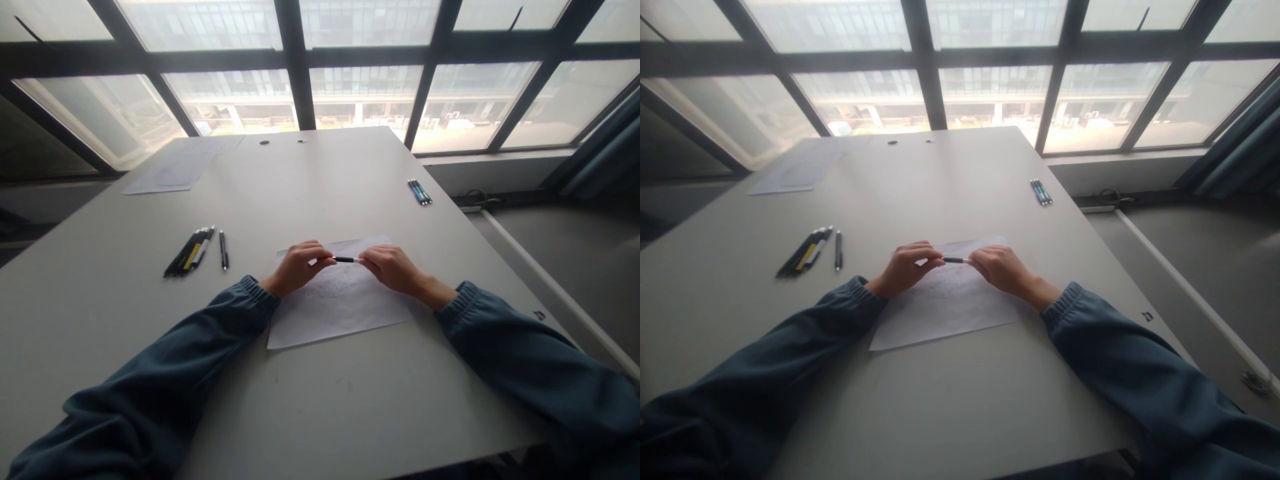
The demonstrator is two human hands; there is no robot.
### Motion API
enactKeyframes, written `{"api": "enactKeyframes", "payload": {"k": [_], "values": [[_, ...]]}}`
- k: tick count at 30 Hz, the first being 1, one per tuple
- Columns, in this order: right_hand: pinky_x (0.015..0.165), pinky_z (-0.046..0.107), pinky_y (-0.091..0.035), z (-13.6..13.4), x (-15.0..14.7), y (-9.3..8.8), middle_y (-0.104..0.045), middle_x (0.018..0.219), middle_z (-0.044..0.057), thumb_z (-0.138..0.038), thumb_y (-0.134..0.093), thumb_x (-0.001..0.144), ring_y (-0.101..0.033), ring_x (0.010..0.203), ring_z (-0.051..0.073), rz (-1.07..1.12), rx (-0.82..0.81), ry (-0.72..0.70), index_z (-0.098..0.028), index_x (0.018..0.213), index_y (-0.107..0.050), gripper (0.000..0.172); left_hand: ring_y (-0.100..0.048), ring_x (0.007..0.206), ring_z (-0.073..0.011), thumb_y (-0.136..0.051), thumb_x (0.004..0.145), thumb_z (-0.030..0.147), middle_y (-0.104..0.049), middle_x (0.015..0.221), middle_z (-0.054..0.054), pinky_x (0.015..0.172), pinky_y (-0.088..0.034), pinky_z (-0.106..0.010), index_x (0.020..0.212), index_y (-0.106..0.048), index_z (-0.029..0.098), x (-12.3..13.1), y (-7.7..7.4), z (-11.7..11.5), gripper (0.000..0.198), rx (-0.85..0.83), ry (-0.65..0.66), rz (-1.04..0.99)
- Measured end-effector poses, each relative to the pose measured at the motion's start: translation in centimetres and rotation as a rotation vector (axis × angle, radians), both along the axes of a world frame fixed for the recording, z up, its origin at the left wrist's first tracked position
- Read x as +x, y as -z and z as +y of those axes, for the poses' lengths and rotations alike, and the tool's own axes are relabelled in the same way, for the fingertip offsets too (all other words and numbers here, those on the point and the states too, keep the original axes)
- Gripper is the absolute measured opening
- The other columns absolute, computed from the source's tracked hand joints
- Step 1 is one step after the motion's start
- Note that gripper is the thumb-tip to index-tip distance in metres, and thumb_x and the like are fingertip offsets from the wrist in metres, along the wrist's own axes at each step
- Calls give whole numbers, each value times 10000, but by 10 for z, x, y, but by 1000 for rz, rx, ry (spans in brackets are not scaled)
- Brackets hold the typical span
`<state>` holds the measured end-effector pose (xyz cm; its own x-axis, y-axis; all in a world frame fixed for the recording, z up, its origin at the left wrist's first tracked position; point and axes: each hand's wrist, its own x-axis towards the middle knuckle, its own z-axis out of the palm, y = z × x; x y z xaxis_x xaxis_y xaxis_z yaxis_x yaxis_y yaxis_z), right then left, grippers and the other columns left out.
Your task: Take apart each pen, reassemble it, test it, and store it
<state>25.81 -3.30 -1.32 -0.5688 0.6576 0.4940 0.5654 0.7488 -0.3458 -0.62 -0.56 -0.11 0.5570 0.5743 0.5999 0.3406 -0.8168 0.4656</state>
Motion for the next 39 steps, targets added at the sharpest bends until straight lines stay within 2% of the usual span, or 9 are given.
{"api": "enactKeyframes", "payload": {"k": [4,8,12,17,19,21,27,34,39], "values": [[669,291,-426,2,0,1,-705,808,48,-387,-569,983,-600,686,162,165,-145,57,-192,951,-699,237,-624,696,-143,-690,909,370,-703,770,-56,673,-495,-269,863,-730,173,0,0,1,207,16,-60,-24],[575,274,-405,8,1,0,-644,701,5,-463,-719,862,-534,604,137,591,-409,120,-193,921,-722,276,-618,694,-139,-676,916,383,-688,751,-40,676,-498,-265,861,-727,180,0,0,1,217,9,-117,-26],[537,273,-403,15,0,0,-540,605,-28,-493,-766,809,-480,558,125,972,-664,65,-197,891,-713,312,-626,696,-144,-672,917,399,-695,757,-50,681,-505,-271,850,-722,175,0,-2,0,239,-10,-68,-9],[671,337,-529,22,2,-2,-600,789,-3,-604,-663,857,-599,730,167,1267,-769,59,-252,845,-563,366,-659,758,-158,-571,985,351,-727,814,-70,728,-509,-282,837,-719,175,-1,-3,-1,274,-46,-16,1],[749,391,-547,25,6,-3,-599,794,0,-629,-587,897,-623,800,193,1336,-837,37,-258,823,-497,389,-665,766,-160,-528,1006,344,-727,807,-71,733,-508,-282,799,-705,170,-1,-2,-1,323,-63,-29,1],[752,407,-536,27,11,-4,-533,697,-15,-642,-522,926,-591,726,191,1398,-899,-3,-261,792,-459,409,-664,763,-161,-520,1008,353,-724,794,-69,729,-508,-281,783,-700,168,-2,-1,0,342,-76,-32,17],[531,353,-390,27,19,-8,-271,550,-57,-633,-364,976,-282,471,155,1458,-978,-108,-261,674,-399,480,-658,755,-154,-528,1006,347,-713,768,-53,719,-503,-264,784,-709,174,-2,2,1,335,-79,-35,48],[446,281,-315,17,17,-19,-249,514,-59,-418,-412,971,-215,447,122,1602,-1071,-74,-232,605,-413,410,-664,773,-156,-523,1008,334,-719,784,-53,726,-509,-269,800,-714,174,-2,2,2,324,-85,-22,83],[372,195,-268,16,17,-22,-271,486,-96,-359,-589,931,-224,392,74,1657,-1206,-138,-196,770,-576,229,-665,858,-176,-561,980,296,-741,915,-69,819,-525,-313,972,-719,185,-2,3,4,193,-36,-51,151]]}}
